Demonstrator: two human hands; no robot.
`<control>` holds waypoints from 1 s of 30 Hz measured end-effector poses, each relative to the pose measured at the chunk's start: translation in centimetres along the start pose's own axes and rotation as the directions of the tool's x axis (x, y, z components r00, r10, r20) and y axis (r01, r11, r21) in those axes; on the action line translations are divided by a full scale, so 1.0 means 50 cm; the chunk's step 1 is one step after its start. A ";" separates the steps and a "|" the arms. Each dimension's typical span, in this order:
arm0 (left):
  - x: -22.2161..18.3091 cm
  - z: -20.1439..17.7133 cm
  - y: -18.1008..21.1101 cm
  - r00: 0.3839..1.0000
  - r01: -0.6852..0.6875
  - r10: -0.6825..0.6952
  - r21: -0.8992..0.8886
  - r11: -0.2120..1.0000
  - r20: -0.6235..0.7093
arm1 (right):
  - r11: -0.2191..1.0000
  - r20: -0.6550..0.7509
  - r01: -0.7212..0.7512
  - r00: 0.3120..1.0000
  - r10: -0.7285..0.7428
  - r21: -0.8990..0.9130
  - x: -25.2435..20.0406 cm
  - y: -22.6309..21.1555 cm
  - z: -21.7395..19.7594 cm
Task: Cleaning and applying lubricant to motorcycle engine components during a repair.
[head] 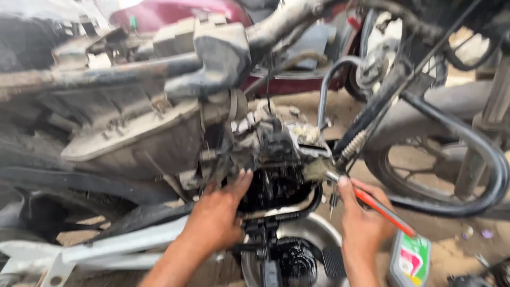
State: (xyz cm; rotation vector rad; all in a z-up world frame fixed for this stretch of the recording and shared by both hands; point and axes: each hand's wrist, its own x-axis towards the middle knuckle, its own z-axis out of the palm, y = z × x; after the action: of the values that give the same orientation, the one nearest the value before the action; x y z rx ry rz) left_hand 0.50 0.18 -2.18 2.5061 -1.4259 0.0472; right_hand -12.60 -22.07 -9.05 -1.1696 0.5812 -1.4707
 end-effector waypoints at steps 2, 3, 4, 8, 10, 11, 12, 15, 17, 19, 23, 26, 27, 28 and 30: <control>-0.001 -0.012 0.002 1.000 0.017 -0.017 -0.006 1.000 0.012 | 0.984 0.016 0.102 0.995 -0.101 -0.147 -0.027 -0.036 -0.011; -0.004 -0.018 0.006 1.000 0.026 -0.026 -0.003 1.000 0.016 | 0.938 0.042 0.209 0.978 -0.205 -0.278 -0.043 -0.057 -0.020; -0.022 0.002 0.008 0.999 0.026 -0.026 -0.010 1.000 0.029 | 0.936 0.042 0.200 0.980 -0.197 -0.290 -0.055 -0.032 -0.046; 0.013 -0.010 -0.007 1.000 0.003 -0.004 -0.017 1.000 -0.023 | 0.870 0.083 0.232 0.972 -0.218 -0.435 -0.027 -0.001 -0.036; -0.012 -0.007 0.002 0.998 0.032 -0.031 -0.022 0.999 0.056 | 0.843 0.072 0.178 0.984 -0.165 -0.508 -0.061 -0.022 -0.045; -0.013 -0.018 0.014 0.996 0.068 -0.065 -0.034 0.997 0.067 | 0.850 0.099 0.288 0.957 -0.273 -0.440 -0.060 -0.043 -0.035; -0.014 -0.033 0.026 0.992 0.103 -0.100 -0.045 0.994 0.080 | 0.842 0.118 0.396 0.917 -0.380 -0.367 -0.056 -0.066 -0.022; 0.002 -0.001 0.008 0.993 0.052 -0.062 0.106 0.993 0.097 | 0.850 0.291 0.308 0.937 -0.194 -0.427 -0.033 -0.050 -0.080; -0.006 -0.027 0.021 0.991 0.096 -0.099 0.035 0.995 0.092 | 0.842 0.347 0.278 0.930 -0.116 -0.462 -0.078 -0.077 -0.144; -0.012 -0.033 0.019 0.987 0.135 -0.134 -0.017 0.991 0.086 | 0.838 0.389 0.245 0.920 -0.042 -0.488 -0.116 -0.061 -0.211; -0.010 -0.016 0.016 0.998 0.058 -0.058 0.006 0.998 0.037 | 0.467 0.527 0.287 0.654 0.543 -0.837 -0.170 0.158 -0.349; -0.003 -0.021 0.015 0.998 0.057 -0.056 -0.011 0.998 0.026 | 0.436 0.538 0.331 0.643 0.545 -0.837 -0.214 0.548 -0.494; -0.001 -0.020 0.014 0.998 0.057 -0.056 -0.011 0.998 0.039 | 0.625 0.630 0.322 0.686 0.363 -0.711 -0.238 0.677 -0.548; 0.001 -0.019 0.011 0.998 0.060 -0.059 -0.010 0.998 0.035 | 0.628 0.634 0.325 0.684 0.361 -0.708 -0.241 0.636 -0.478; 0.005 -0.015 0.006 0.998 0.040 -0.040 -0.013 0.999 0.039 | 0.880 0.515 0.068 0.831 0.211 -0.470 -0.257 0.552 -0.345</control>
State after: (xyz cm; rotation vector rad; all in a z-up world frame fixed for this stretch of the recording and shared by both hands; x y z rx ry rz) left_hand 0.45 0.01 -1.38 2.5370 -1.3853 -0.0186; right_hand -16.94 -21.58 -43.79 -1.8535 0.5776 -0.8567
